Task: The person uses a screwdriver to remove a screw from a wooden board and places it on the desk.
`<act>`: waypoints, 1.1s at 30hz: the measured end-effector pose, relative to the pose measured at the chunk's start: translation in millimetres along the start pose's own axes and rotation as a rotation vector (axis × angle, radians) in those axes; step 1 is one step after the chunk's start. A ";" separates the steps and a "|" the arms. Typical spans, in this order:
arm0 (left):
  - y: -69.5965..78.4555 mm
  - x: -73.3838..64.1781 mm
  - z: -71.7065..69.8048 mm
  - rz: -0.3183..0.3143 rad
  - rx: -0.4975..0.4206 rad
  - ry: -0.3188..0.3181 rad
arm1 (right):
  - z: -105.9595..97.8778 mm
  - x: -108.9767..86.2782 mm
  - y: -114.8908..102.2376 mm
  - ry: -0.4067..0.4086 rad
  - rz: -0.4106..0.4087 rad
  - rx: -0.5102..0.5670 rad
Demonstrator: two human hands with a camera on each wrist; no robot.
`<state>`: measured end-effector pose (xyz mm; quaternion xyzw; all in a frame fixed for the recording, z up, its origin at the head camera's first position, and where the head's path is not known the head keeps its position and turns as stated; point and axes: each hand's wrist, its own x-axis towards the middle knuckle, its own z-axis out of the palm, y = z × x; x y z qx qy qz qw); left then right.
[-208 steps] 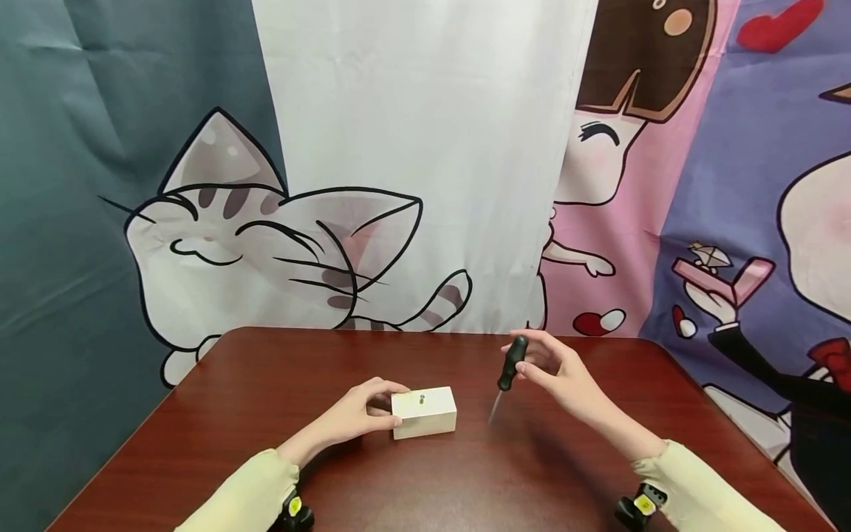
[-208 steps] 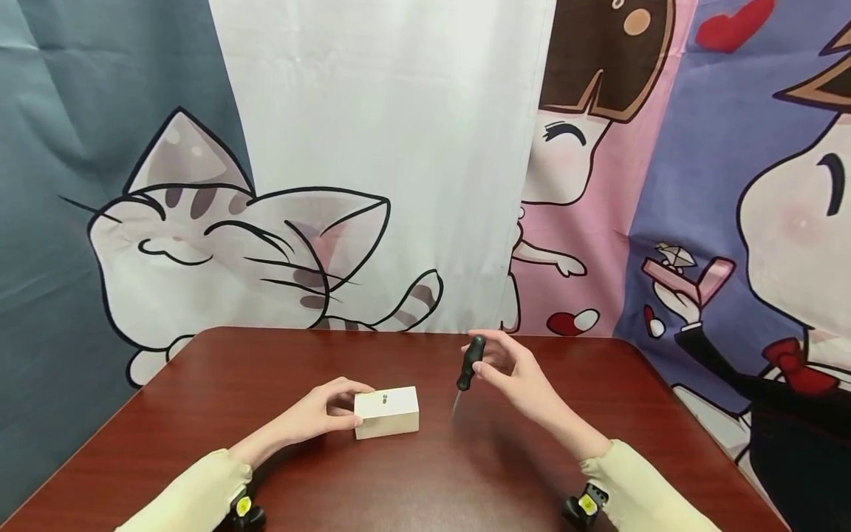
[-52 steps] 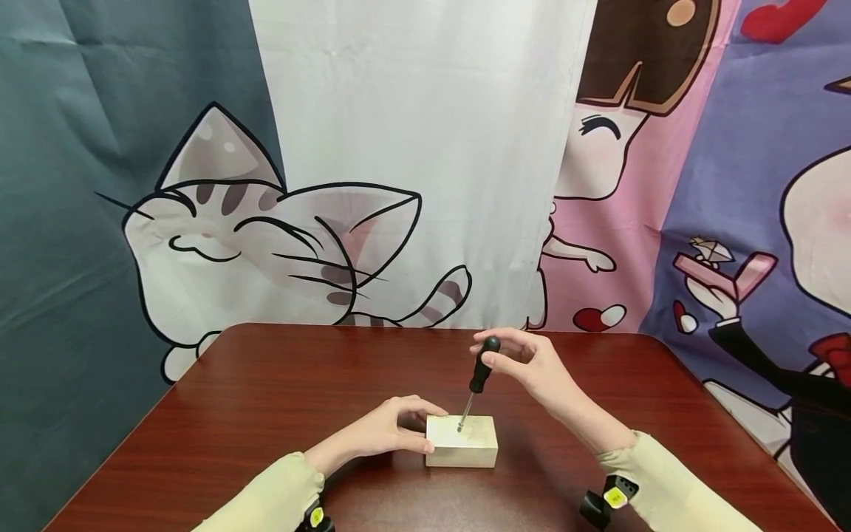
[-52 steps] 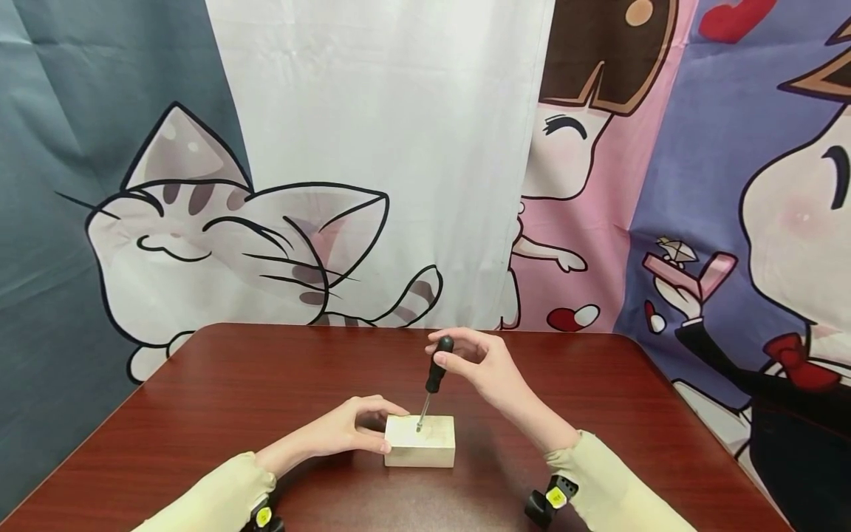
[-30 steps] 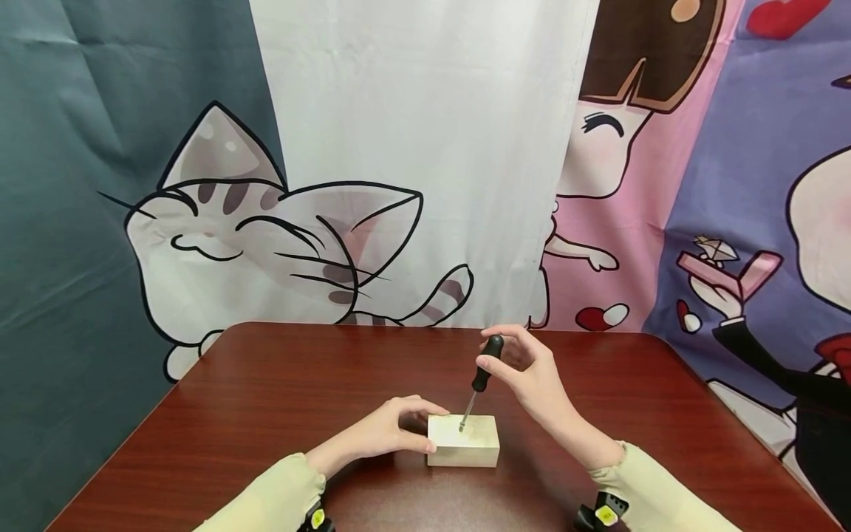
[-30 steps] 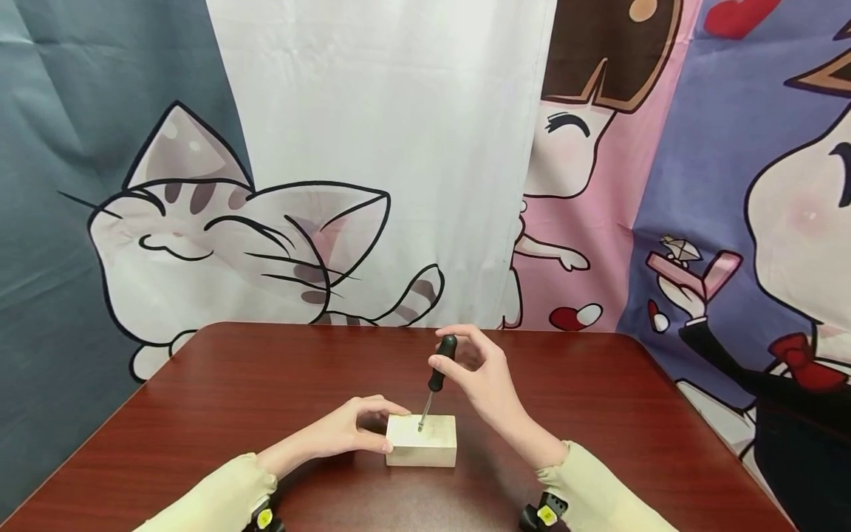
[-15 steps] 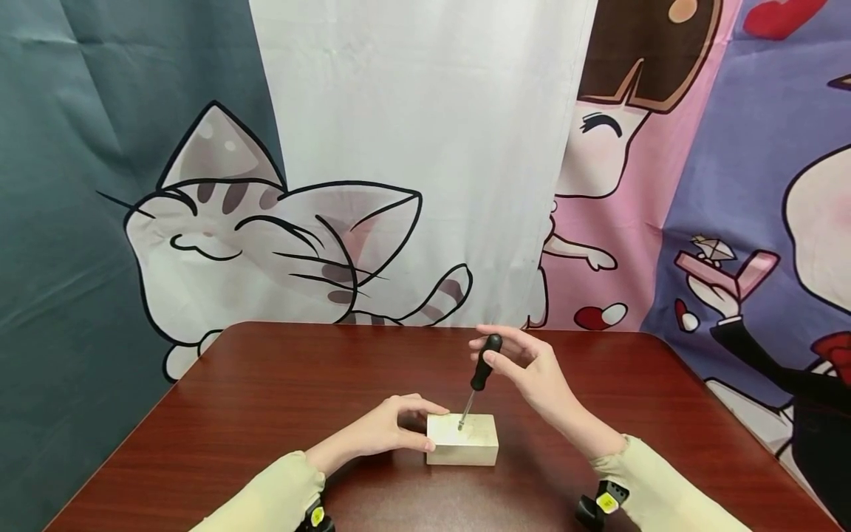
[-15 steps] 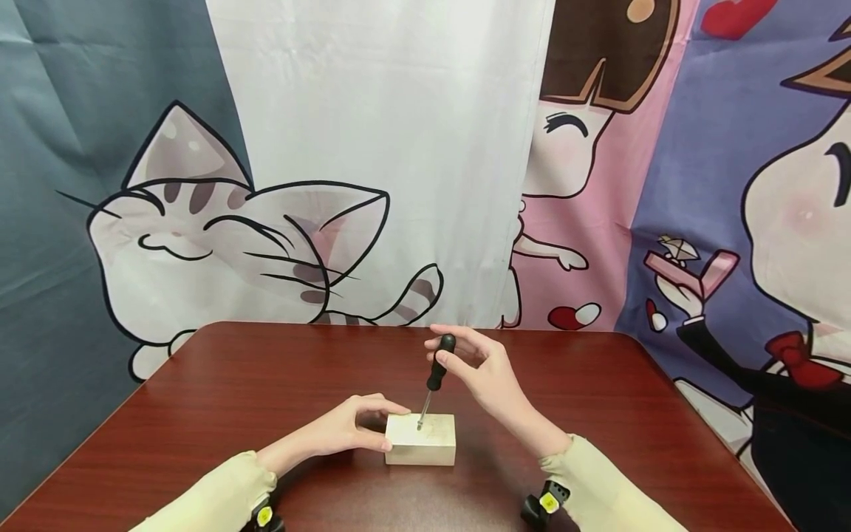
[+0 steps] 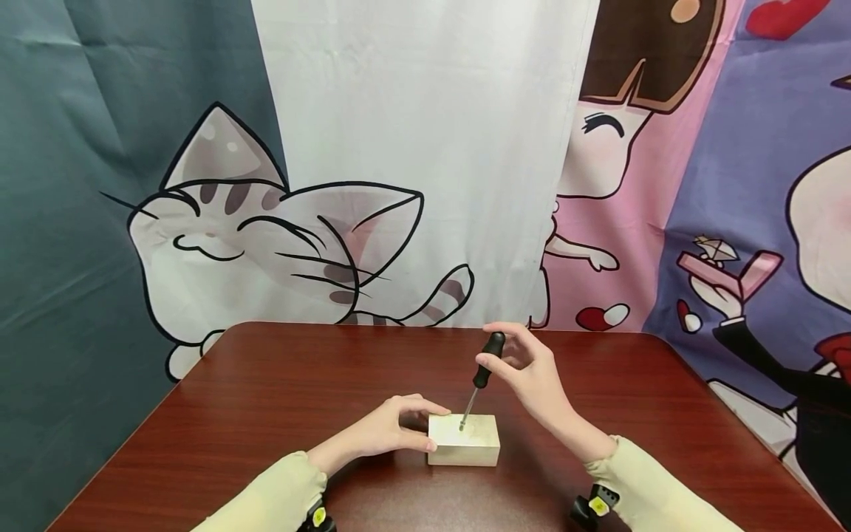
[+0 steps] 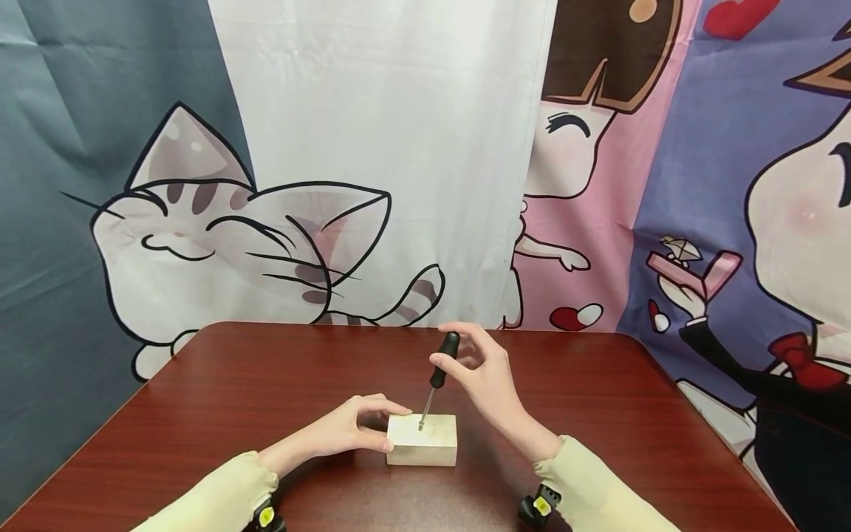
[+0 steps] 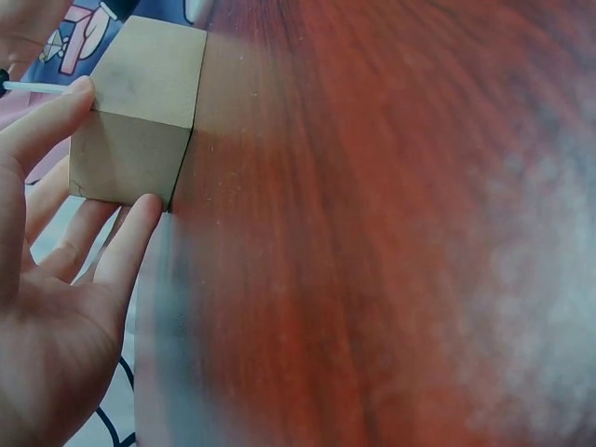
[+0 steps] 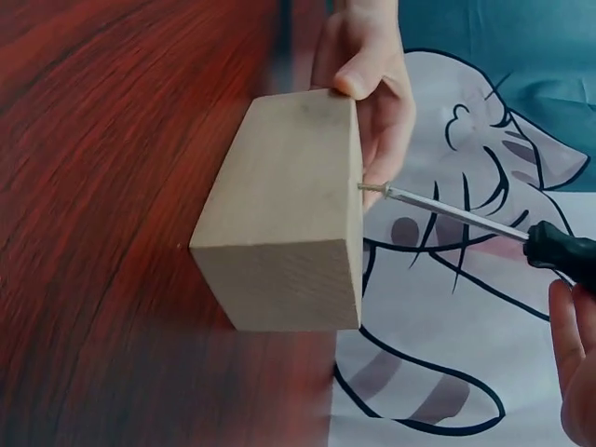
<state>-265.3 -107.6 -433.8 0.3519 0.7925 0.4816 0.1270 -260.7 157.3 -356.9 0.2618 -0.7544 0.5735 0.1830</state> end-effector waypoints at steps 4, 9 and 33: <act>-1.6 0.7 0.4 0.007 0.007 0.002 | -3.2 0.5 -0.7 0.003 0.029 -0.010; -3.1 0.6 -0.6 0.023 0.022 0.008 | -7.5 2.3 -5.5 -0.036 0.040 -0.012; -0.3 -0.2 1.1 0.017 -0.011 0.011 | -2.9 3.3 -5.7 -0.077 0.039 0.037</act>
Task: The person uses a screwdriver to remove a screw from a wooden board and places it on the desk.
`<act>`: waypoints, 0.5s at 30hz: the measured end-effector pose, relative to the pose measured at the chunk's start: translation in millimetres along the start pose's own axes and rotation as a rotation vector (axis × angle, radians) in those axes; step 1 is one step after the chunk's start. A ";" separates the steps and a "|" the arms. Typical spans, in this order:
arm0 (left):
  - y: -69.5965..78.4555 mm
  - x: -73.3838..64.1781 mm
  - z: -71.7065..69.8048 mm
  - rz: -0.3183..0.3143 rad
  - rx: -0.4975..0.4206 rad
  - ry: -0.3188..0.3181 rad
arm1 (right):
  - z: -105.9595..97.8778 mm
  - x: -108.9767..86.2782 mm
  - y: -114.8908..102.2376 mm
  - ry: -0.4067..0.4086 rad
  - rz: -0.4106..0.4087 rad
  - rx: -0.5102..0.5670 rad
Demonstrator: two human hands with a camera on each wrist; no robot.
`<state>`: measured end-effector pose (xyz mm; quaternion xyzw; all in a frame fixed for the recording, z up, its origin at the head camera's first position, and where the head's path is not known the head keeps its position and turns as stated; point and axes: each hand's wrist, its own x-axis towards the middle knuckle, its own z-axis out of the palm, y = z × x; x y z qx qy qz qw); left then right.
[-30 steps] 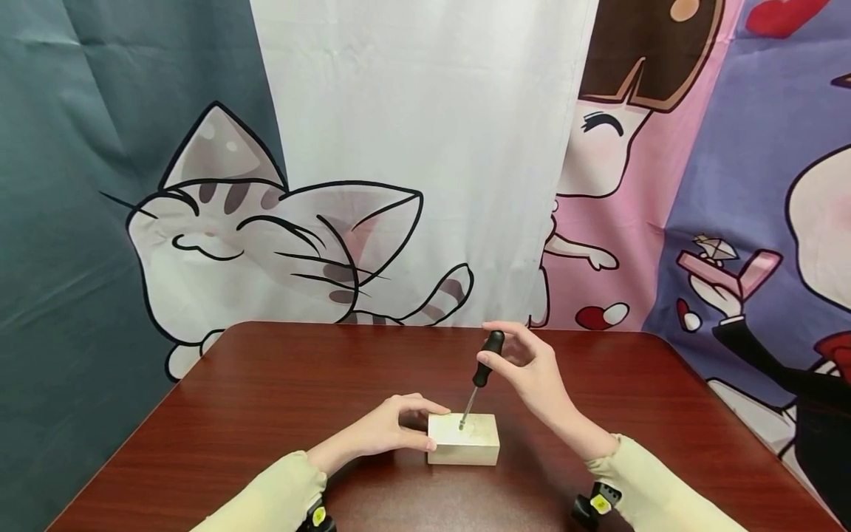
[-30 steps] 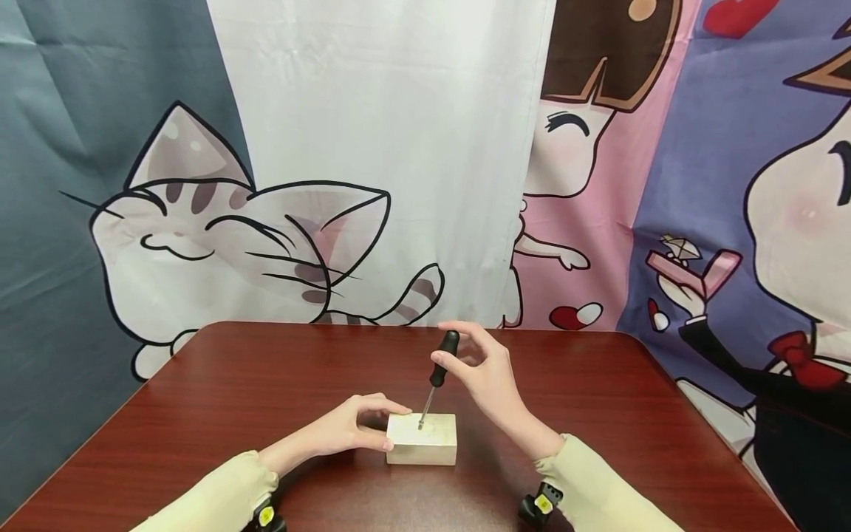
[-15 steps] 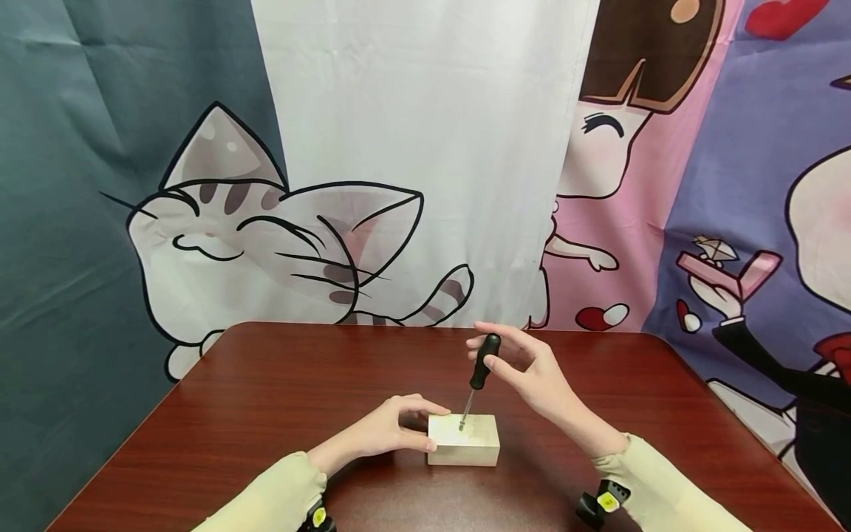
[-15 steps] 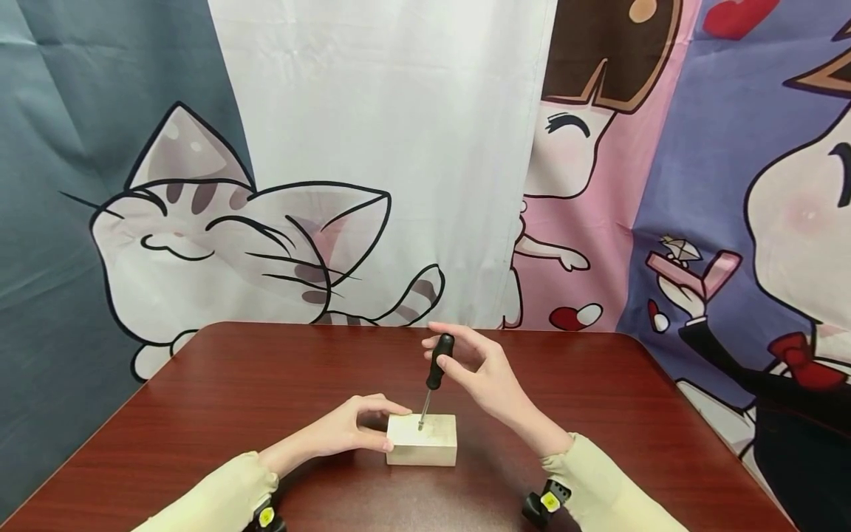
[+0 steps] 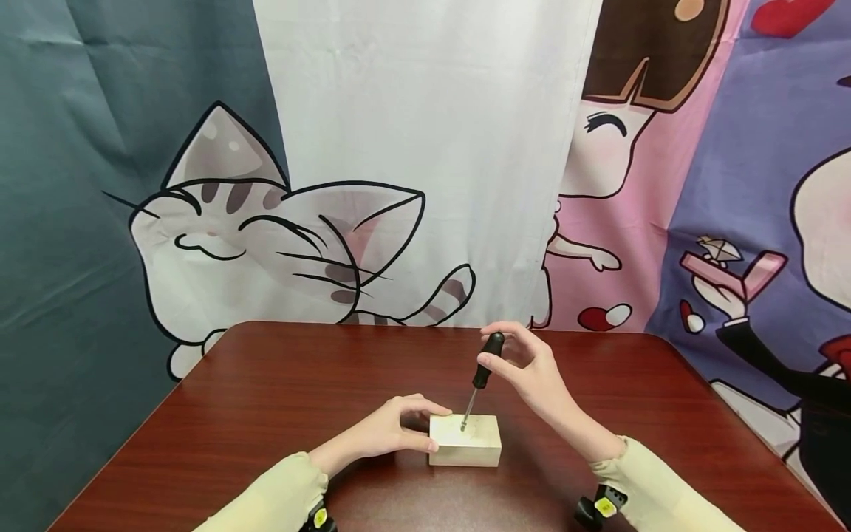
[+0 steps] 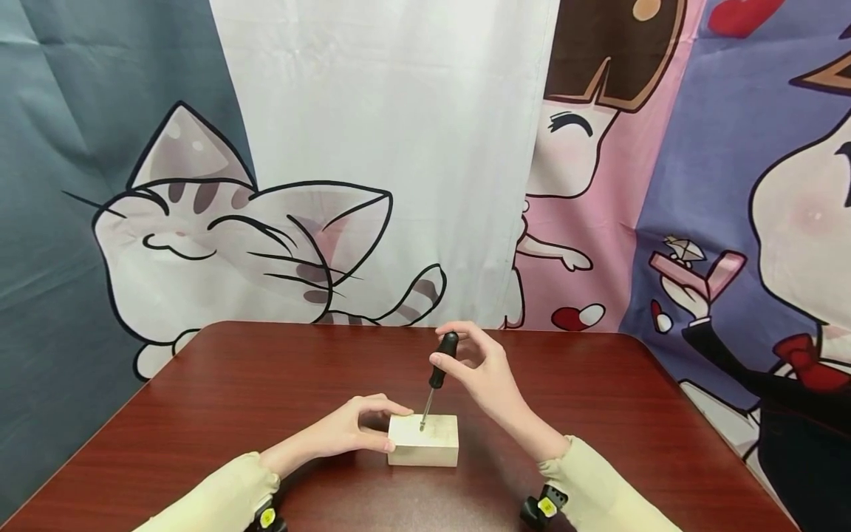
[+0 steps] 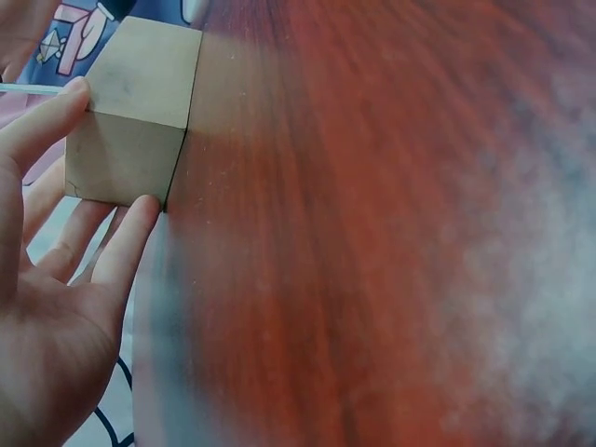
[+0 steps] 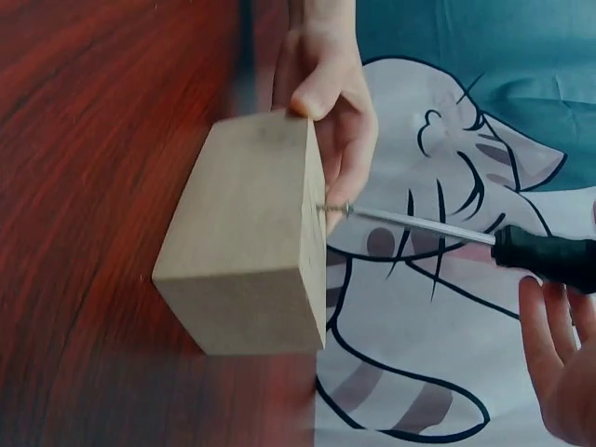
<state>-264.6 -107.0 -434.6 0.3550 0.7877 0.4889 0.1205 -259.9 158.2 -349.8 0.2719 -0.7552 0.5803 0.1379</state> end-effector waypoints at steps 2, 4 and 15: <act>0.0 -0.1 0.3 0.000 0.000 0.002 | 0.4 -0.1 -2.1 0.024 0.027 -0.012; -0.1 -0.1 0.2 -0.002 0.003 0.003 | -0.1 -0.1 -3.5 0.029 0.035 -0.015; 0.2 -0.1 -0.3 -0.024 0.019 -0.003 | -8.7 2.2 -5.9 -0.130 -0.009 0.044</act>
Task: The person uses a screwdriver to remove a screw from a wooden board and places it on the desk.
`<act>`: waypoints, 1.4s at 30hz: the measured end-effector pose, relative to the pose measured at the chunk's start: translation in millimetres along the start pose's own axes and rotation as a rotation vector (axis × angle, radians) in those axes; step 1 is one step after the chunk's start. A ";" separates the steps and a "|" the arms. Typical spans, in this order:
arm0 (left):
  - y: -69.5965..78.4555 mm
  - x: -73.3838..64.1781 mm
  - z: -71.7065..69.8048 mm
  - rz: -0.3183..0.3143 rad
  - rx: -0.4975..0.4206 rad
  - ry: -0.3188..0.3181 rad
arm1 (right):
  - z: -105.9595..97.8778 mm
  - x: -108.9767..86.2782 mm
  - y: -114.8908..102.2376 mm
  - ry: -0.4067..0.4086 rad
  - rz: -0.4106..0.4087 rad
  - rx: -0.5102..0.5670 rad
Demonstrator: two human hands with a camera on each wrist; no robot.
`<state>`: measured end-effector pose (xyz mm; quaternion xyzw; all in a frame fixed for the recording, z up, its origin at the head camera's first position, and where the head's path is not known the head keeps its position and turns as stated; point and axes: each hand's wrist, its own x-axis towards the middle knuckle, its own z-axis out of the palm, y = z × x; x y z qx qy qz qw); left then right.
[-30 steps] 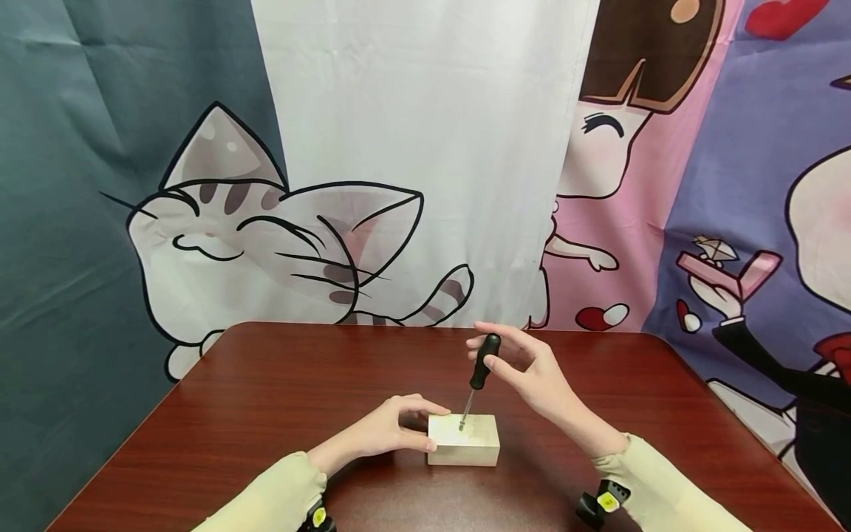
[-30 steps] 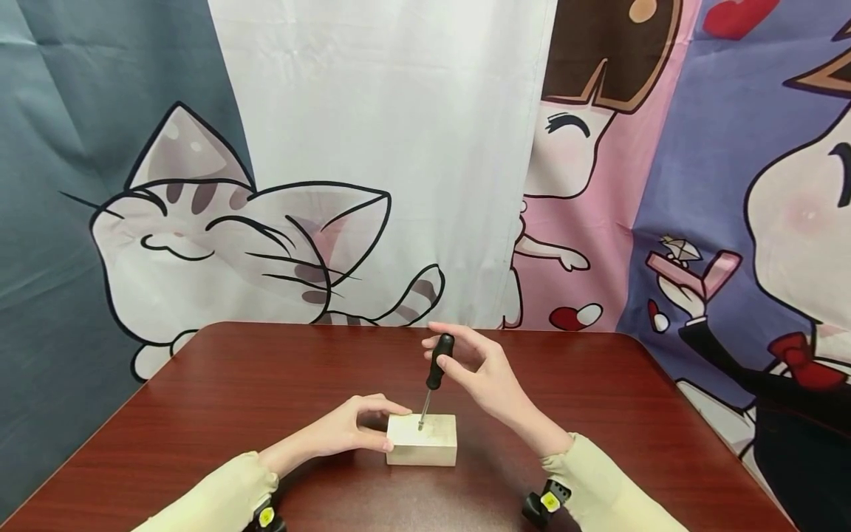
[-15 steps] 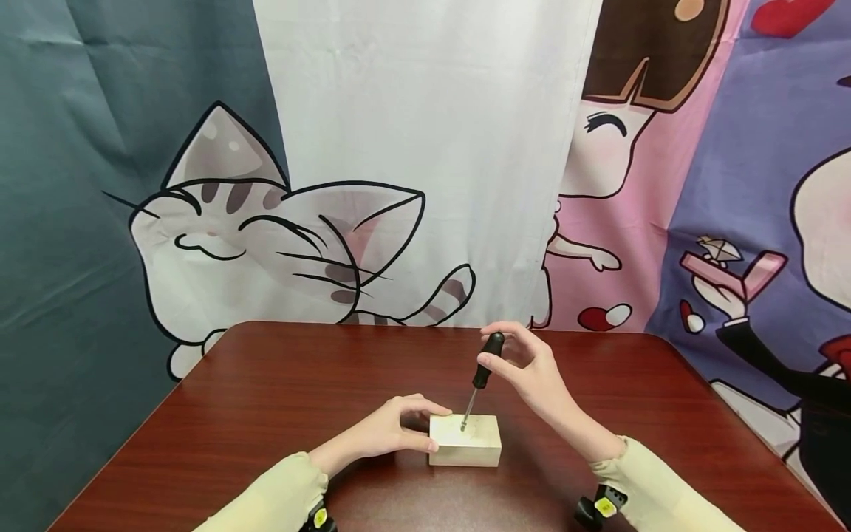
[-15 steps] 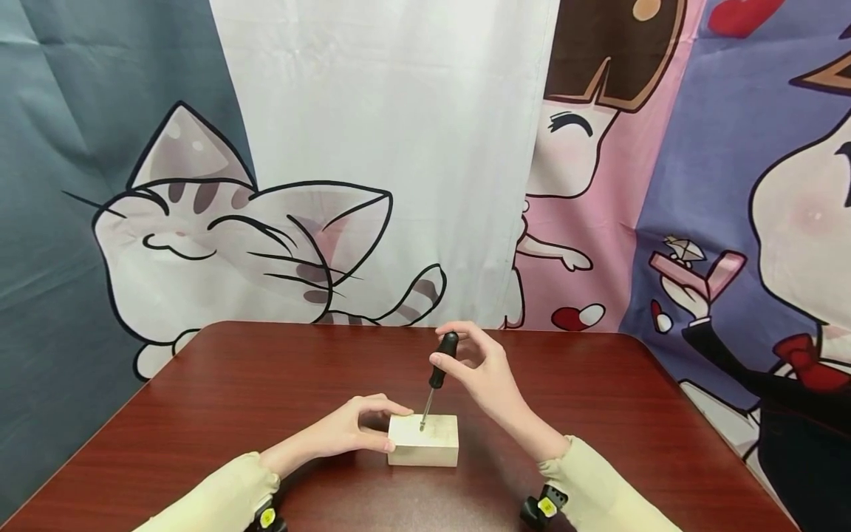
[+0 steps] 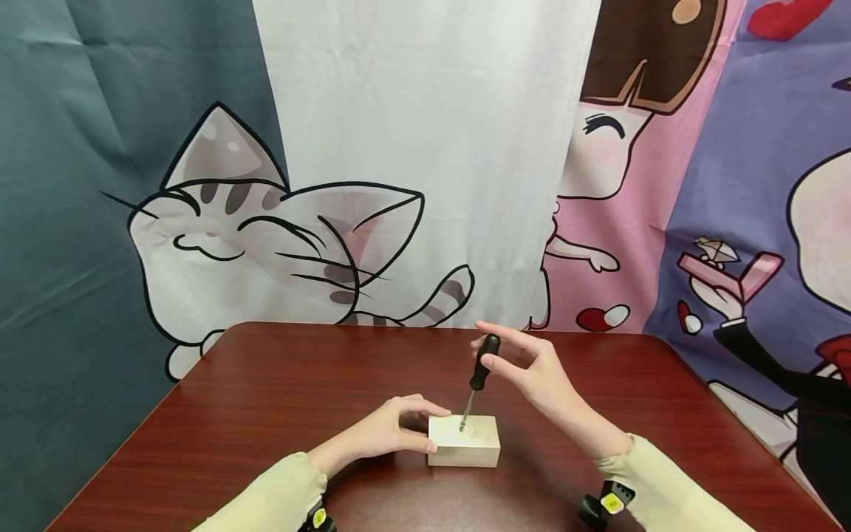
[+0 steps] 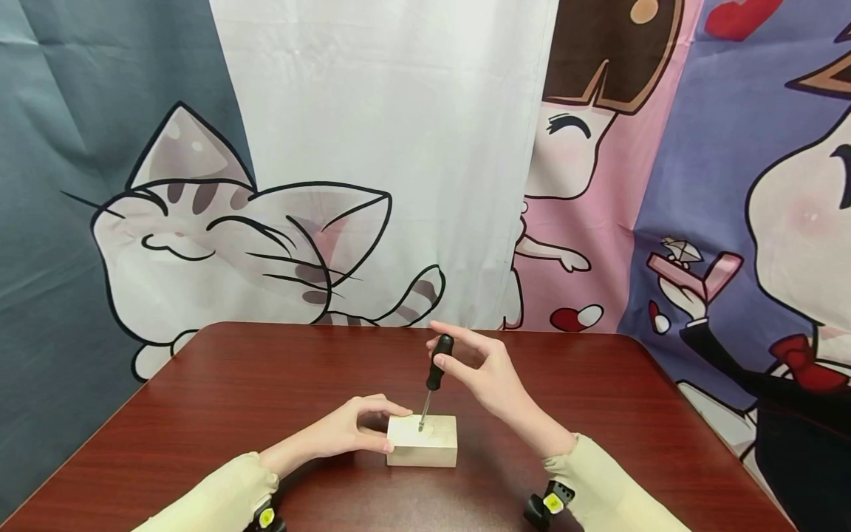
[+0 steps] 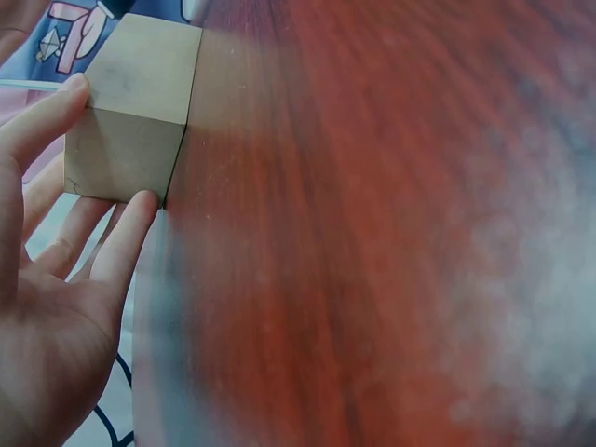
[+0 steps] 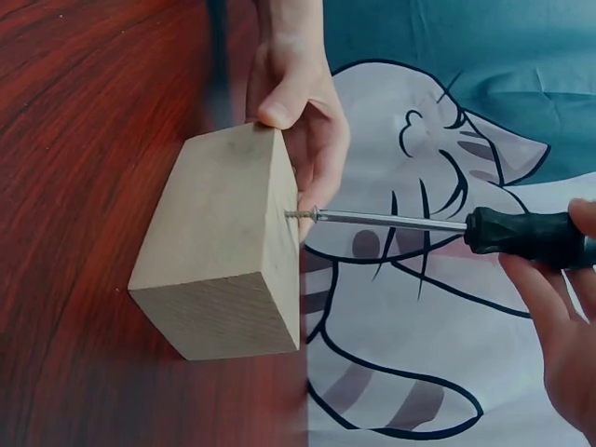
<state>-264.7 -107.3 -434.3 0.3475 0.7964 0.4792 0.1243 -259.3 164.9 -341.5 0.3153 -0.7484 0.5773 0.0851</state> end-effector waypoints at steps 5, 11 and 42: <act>-0.1 0.1 -0.1 0.000 -0.004 -0.001 | 2.7 2.9 2.0 -0.063 -0.097 0.050; 0.8 0.2 0.0 0.004 0.008 -0.001 | 12.9 -0.9 3.6 0.039 -0.113 0.057; 1.7 -0.6 0.7 -0.001 0.036 -0.012 | 16.1 -4.0 12.2 0.079 -0.101 0.014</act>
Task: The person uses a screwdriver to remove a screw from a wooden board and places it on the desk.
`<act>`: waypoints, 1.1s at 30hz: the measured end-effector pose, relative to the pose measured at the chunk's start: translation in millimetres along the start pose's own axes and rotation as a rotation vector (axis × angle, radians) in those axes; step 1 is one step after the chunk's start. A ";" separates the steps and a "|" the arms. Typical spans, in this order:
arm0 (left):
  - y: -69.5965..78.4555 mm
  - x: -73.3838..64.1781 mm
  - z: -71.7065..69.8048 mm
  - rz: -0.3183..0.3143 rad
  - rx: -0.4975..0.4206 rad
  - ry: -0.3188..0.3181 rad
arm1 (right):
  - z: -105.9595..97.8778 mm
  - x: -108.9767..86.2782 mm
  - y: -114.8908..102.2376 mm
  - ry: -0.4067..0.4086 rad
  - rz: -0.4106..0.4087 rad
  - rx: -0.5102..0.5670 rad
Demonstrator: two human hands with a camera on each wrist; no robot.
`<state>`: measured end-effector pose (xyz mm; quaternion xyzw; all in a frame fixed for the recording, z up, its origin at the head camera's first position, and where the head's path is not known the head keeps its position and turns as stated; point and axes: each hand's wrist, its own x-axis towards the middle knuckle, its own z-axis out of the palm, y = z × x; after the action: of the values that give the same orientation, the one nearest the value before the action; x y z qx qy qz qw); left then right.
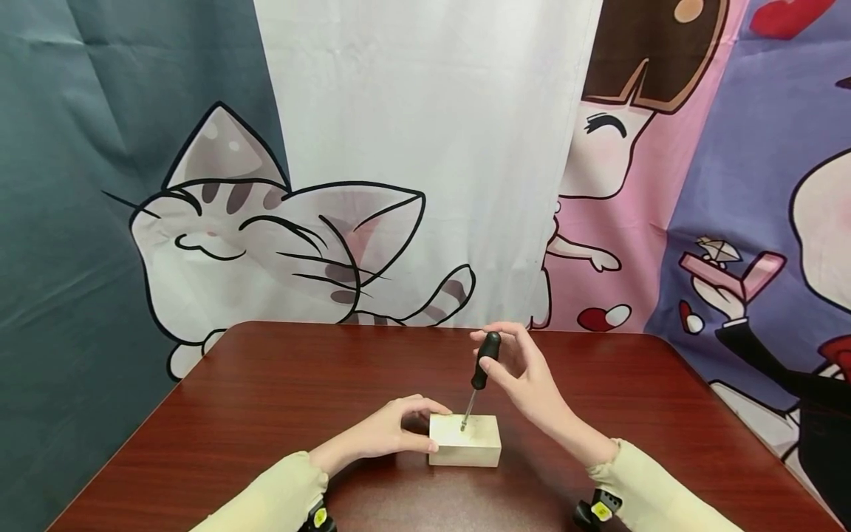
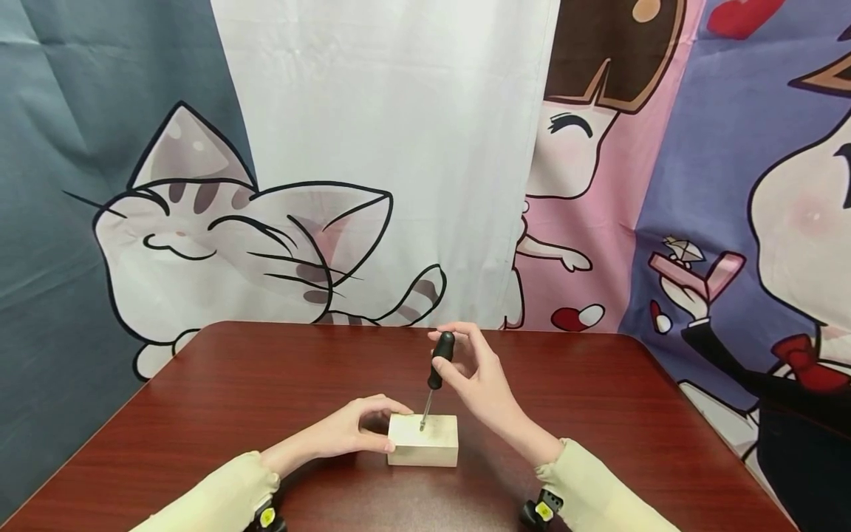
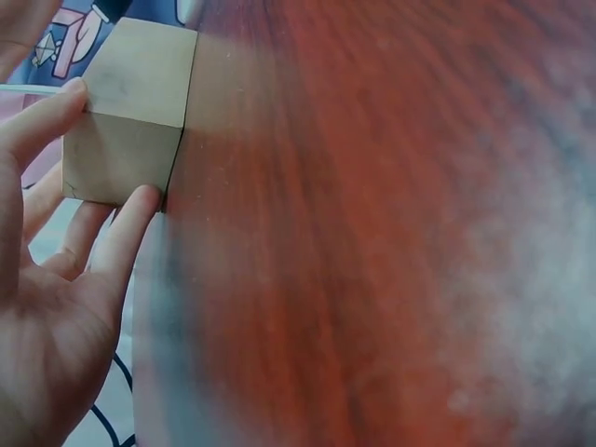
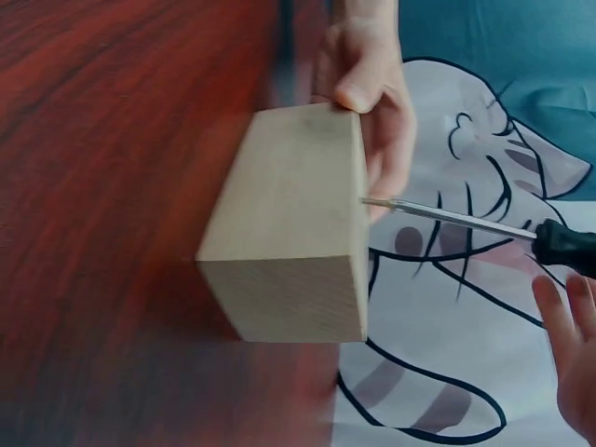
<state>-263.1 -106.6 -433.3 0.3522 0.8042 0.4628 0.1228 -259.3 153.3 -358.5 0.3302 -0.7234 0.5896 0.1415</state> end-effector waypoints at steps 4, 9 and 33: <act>2.1 -0.6 0.0 -0.012 -0.011 0.006 | 1.6 -3.4 -2.9 0.083 0.062 -0.069; 5.9 -4.2 1.3 -0.058 -0.040 0.071 | -0.8 -3.8 -7.0 0.088 0.088 -0.094; 1.0 -6.4 2.2 -0.070 -0.085 0.110 | 0.9 -4.3 -5.1 0.094 0.052 -0.070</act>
<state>-256.9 -109.2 -434.4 0.2926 0.8011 0.5105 0.1093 -252.6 153.4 -357.4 0.2778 -0.7445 0.5824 0.1715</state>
